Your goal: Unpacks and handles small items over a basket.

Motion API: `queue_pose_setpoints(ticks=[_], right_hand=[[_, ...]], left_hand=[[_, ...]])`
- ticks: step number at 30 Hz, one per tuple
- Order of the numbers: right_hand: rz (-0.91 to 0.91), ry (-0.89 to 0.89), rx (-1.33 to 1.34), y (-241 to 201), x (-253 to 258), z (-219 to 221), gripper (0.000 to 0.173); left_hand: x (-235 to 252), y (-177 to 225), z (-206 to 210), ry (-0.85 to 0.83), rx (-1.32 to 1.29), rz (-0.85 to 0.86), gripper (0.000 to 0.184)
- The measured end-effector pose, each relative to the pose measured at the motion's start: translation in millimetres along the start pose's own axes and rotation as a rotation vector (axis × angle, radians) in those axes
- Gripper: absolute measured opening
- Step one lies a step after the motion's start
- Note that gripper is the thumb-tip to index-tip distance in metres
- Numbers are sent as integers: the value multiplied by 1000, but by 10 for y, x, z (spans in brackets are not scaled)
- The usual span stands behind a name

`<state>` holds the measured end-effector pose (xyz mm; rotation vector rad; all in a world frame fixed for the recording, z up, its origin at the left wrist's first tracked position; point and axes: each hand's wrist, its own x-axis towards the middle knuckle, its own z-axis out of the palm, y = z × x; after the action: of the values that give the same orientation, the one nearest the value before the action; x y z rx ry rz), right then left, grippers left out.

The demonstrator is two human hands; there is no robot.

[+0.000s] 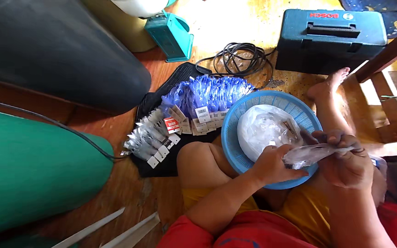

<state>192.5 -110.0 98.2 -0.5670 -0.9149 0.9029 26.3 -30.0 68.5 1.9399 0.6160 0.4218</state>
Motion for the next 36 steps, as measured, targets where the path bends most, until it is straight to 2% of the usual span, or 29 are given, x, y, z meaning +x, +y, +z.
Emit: queue_pose_setpoints(ticks=[4,8,11,18,24,27,31,36], right_hand=[[-10,9,7,3,-5,-2,8],[0,6,11,10,-22,-16,9],[4,4,5,19,-28,-28,8],[2,18,-4,-2,-28,-32,8],[14,18,12,29,-6,18,7],[18,19,0,51,-9,29,7],[23,32,1,51,-18,26,8],[18,18,-13,41,-5,35,7]], left_hand=[[3,-11,42,66,51,27,39],[27,-112,51,95,8,83,27],[39,-134,30,88,-51,70,26],[40,-195,-76,127,-98,155,26],[62,-86,-84,-18,-12,35,45],[66,-101,-47,-14,33,34,37],[76,-171,-53,31,-48,60,27],[74,-234,-56,80,-139,0,28]])
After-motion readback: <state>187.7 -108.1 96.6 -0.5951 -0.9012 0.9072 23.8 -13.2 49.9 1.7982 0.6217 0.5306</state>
